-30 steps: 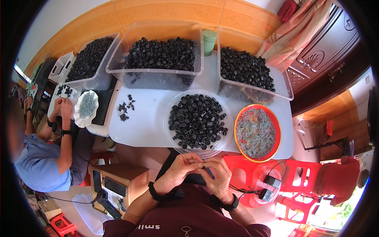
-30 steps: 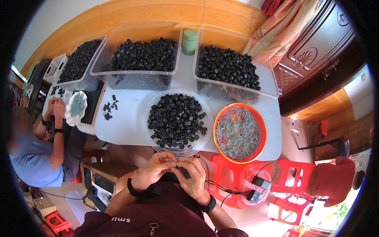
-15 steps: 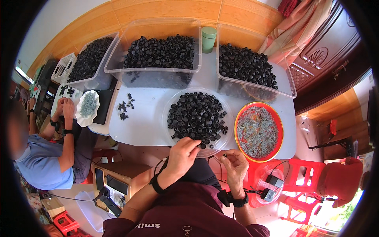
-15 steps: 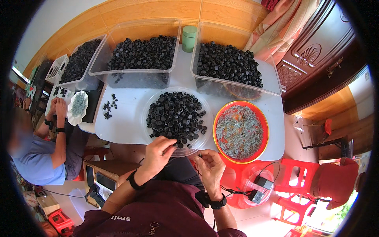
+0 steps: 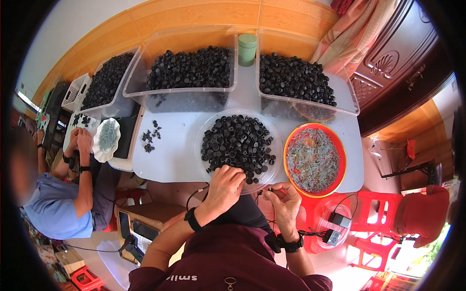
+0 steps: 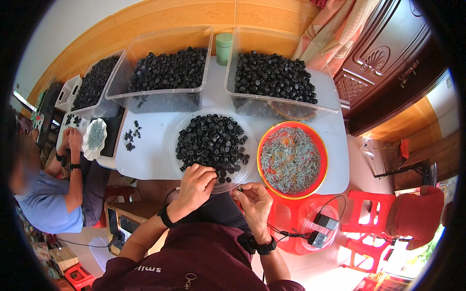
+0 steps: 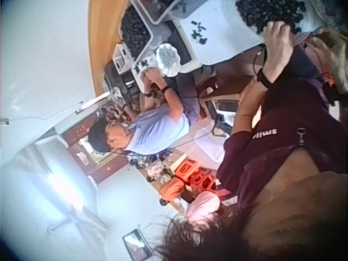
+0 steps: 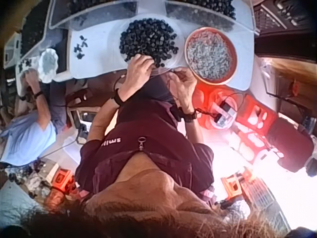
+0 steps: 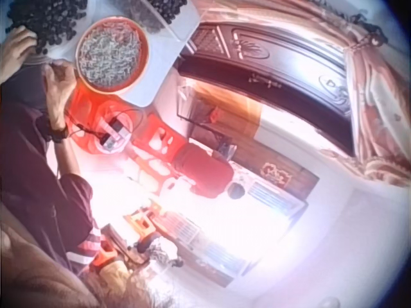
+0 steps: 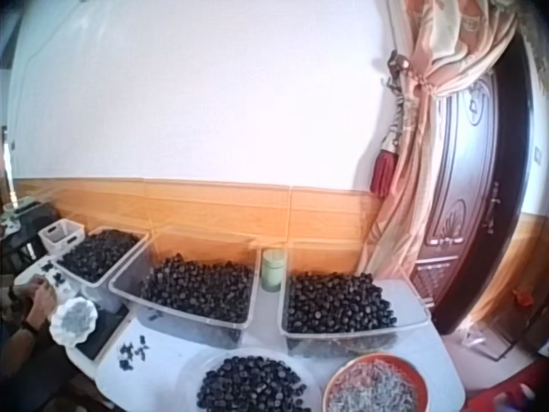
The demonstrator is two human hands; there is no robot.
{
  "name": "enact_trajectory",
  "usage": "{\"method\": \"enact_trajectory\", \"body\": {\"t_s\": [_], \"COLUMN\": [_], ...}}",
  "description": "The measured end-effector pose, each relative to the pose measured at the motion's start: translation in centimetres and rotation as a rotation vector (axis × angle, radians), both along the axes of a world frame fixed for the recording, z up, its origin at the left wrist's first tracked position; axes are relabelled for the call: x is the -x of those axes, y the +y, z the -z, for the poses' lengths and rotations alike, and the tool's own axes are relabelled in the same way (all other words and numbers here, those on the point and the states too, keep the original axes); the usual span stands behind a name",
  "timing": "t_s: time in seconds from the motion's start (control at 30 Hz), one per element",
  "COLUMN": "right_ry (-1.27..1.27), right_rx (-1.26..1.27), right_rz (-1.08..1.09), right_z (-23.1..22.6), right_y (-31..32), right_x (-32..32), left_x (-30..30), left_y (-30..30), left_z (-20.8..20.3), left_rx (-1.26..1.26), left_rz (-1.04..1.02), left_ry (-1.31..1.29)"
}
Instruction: Sorting and inspecting small black plastic components at a table.
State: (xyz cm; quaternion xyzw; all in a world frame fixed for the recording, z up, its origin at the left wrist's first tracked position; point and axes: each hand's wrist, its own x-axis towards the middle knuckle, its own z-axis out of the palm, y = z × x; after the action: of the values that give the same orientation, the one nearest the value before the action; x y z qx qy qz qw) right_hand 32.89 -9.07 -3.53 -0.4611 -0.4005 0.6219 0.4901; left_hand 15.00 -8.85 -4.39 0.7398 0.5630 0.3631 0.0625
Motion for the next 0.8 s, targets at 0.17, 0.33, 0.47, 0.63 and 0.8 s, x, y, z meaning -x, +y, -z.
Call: {"method": "enact_trajectory", "body": {"t_s": [0.17, 0.33, 0.47, 0.63, 0.8], "right_ry": [-0.024, 0.003, 0.069, 0.156, 0.112], "right_rx": [-0.048, -0.136, -0.117, -0.093, -0.172], "right_rz": [-0.023, -0.061, -0.117, -0.18, -0.215], "right_z": [0.1, 0.4, -0.7, -2.3, -2.8], "right_y": [0.4, 1.1, 1.4, 1.5, 1.4], "right_x": [0.4, 1.2, 2.3, 4.0, 5.2], "left_x": [0.8, 1.6, 3.1, 4.0, 4.0], "left_y": [-0.1, -0.6, -1.4, -2.0, -2.1], "left_z": [-1.0, -1.5, -1.7, -1.1, -2.4], "left_rx": [0.07, 0.387, 0.563, 0.569, 0.567], "left_rz": [0.032, 0.151, 0.212, 0.325, 0.355], "left_ry": [-0.318, -1.28, -1.475, -1.702, -1.733]}}
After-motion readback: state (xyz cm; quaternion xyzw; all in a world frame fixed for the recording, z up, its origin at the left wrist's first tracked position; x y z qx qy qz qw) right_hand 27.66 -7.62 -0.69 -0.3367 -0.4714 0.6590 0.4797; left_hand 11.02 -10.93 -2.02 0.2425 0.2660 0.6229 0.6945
